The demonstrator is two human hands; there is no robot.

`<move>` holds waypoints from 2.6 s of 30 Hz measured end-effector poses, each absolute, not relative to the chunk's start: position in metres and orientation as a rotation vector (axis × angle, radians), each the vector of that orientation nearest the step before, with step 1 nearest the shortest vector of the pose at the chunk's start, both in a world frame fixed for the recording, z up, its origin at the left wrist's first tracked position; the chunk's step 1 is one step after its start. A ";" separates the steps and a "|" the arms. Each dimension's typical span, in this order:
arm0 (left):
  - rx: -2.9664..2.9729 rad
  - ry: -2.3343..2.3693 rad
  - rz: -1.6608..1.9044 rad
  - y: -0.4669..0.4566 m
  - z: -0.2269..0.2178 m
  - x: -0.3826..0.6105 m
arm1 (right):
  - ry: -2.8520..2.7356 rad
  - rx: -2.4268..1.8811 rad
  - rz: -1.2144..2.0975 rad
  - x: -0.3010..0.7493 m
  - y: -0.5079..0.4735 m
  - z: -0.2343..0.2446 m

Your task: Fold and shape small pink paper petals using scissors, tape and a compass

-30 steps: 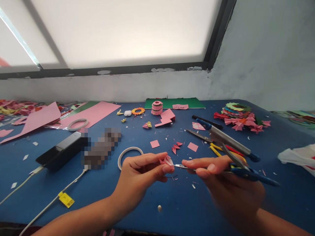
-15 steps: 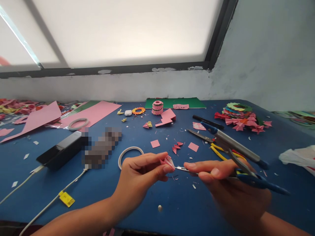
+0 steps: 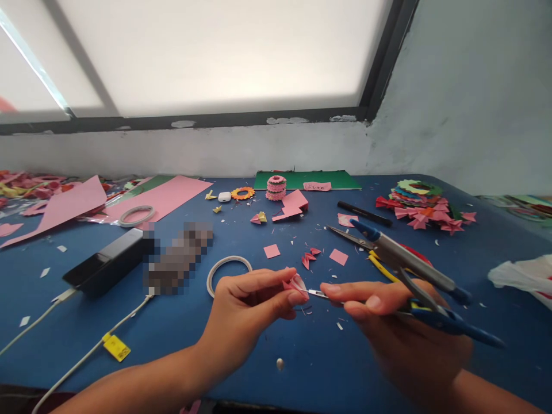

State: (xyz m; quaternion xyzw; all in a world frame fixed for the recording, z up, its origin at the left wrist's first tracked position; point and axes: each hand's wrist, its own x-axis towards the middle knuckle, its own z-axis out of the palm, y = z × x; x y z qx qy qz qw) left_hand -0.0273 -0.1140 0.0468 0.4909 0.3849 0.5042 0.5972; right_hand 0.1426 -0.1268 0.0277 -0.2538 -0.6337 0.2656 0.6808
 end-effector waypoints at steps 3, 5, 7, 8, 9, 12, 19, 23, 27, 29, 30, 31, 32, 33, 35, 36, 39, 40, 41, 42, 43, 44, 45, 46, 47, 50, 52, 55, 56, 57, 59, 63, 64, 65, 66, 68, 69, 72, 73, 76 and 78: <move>1.128 0.915 1.161 -0.115 0.047 -0.027 | -1.424 -0.578 0.624 0.143 -0.127 0.027; 1.122 0.925 1.157 -0.115 0.047 -0.026 | -1.419 -0.575 0.633 0.143 -0.127 0.027; 1.114 0.927 1.155 -0.116 0.047 -0.026 | -1.422 -0.566 0.630 0.143 -0.126 0.026; 1.113 0.928 1.153 -0.116 0.047 -0.026 | -1.425 -0.567 0.630 0.143 -0.126 0.025; 1.112 0.927 1.151 -0.116 0.046 -0.026 | -1.430 -0.571 0.633 0.144 -0.125 0.023; 1.106 0.919 1.140 -0.116 0.046 -0.026 | -1.437 -0.580 0.632 0.143 -0.126 0.019; 1.106 0.874 1.146 -0.116 0.046 -0.026 | -1.471 -0.738 0.329 0.155 -0.113 0.030; 1.133 0.907 1.147 -0.114 0.047 -0.027 | -1.721 -1.154 0.070 0.172 -0.086 0.035; 1.166 0.947 1.124 -0.112 0.045 -0.028 | -2.275 -1.453 -0.014 0.178 -0.072 0.022; 1.172 0.944 1.119 -0.112 0.045 -0.028 | -2.424 -1.513 0.027 0.178 -0.074 0.015; 1.167 0.940 1.119 -0.112 0.045 -0.028 | -2.452 -1.525 0.037 0.178 -0.076 0.013; 1.162 0.934 1.120 -0.112 0.046 -0.027 | -2.465 -1.531 0.044 0.178 -0.078 0.012; 1.158 0.930 1.119 -0.111 0.046 -0.027 | -2.484 -1.538 0.053 0.178 -0.079 0.012; 1.157 0.929 1.115 -0.111 0.046 -0.027 | -2.504 -1.543 0.066 0.178 -0.081 0.013; 1.159 0.937 1.092 -0.111 0.047 -0.027 | -2.537 -1.543 0.098 0.177 -0.084 0.017; 1.164 0.943 1.075 -0.110 0.047 -0.027 | -2.525 -1.505 0.115 0.176 -0.085 0.020; 1.178 0.963 1.019 -0.110 0.048 -0.026 | -2.279 -1.185 0.108 0.173 -0.090 0.030; 1.184 0.969 1.006 -0.109 0.048 -0.026 | -2.165 -1.056 0.092 0.171 -0.092 0.033; 1.191 0.975 0.993 -0.110 0.048 -0.026 | -2.083 -0.941 0.081 0.170 -0.094 0.036; 1.195 0.982 0.981 -0.110 0.048 -0.026 | -2.053 -0.853 0.080 0.169 -0.096 0.037; 1.196 0.985 0.972 -0.110 0.048 -0.026 | -2.064 -0.786 0.090 0.168 -0.098 0.038; 1.195 0.987 0.964 -0.110 0.048 -0.026 | -2.100 -0.733 0.115 0.167 -0.099 0.039; 1.192 0.988 0.960 -0.110 0.048 -0.026 | -2.138 -0.687 0.143 0.167 -0.099 0.039; 1.191 0.989 0.957 -0.110 0.048 -0.026 | -2.165 -0.651 0.171 0.166 -0.099 0.038; 1.192 0.991 0.957 -0.110 0.048 -0.026 | -2.180 -0.621 0.195 0.166 -0.098 0.038; 1.186 0.998 0.958 -0.110 0.047 -0.027 | -2.192 -0.572 0.238 0.166 -0.096 0.038; 1.166 0.994 0.947 -0.110 0.046 -0.027 | -2.188 -0.555 0.243 0.165 -0.095 0.037; 1.143 0.980 0.928 -0.109 0.046 -0.028 | -2.194 -0.555 0.220 0.165 -0.096 0.034; 1.139 0.978 0.925 -0.109 0.046 -0.028 | -2.206 -0.562 0.208 0.165 -0.096 0.033; 1.137 0.979 0.923 -0.109 0.046 -0.028 | -2.221 -0.571 0.195 0.165 -0.096 0.033; 1.138 0.983 0.922 -0.109 0.046 -0.027 | -2.246 -0.592 0.163 0.164 -0.097 0.033; 1.161 0.987 0.894 -0.109 0.045 -0.026 | -2.285 -0.615 0.069 0.161 -0.097 0.035; 1.171 0.984 0.882 -0.109 0.045 -0.026 | -2.292 -0.620 0.036 0.161 -0.097 0.035; 1.182 0.980 0.871 -0.110 0.045 -0.026 | -2.298 -0.628 0.001 0.160 -0.096 0.035; 1.189 0.978 0.862 -0.110 0.045 -0.026 | -2.299 -0.639 -0.035 0.159 -0.096 0.035; 1.186 0.984 0.853 -0.110 0.046 -0.026 | -2.294 -0.666 -0.102 0.159 -0.096 0.034; 1.178 0.991 0.849 -0.110 0.046 -0.026 | -2.290 -0.671 -0.126 0.159 -0.096 0.034; 1.150 0.996 0.849 -0.110 0.047 -0.025 | -2.285 -0.647 -0.072 0.161 -0.096 0.035; 1.143 0.995 0.853 -0.110 0.047 -0.024 | -2.291 -0.634 -0.011 0.162 -0.096 0.036; 1.119 0.993 0.874 -0.109 0.047 -0.024 | -2.299 -0.600 0.147 0.168 -0.097 0.039; 1.115 0.987 0.882 -0.109 0.047 -0.024 | -2.306 -0.599 0.176 0.171 -0.096 0.041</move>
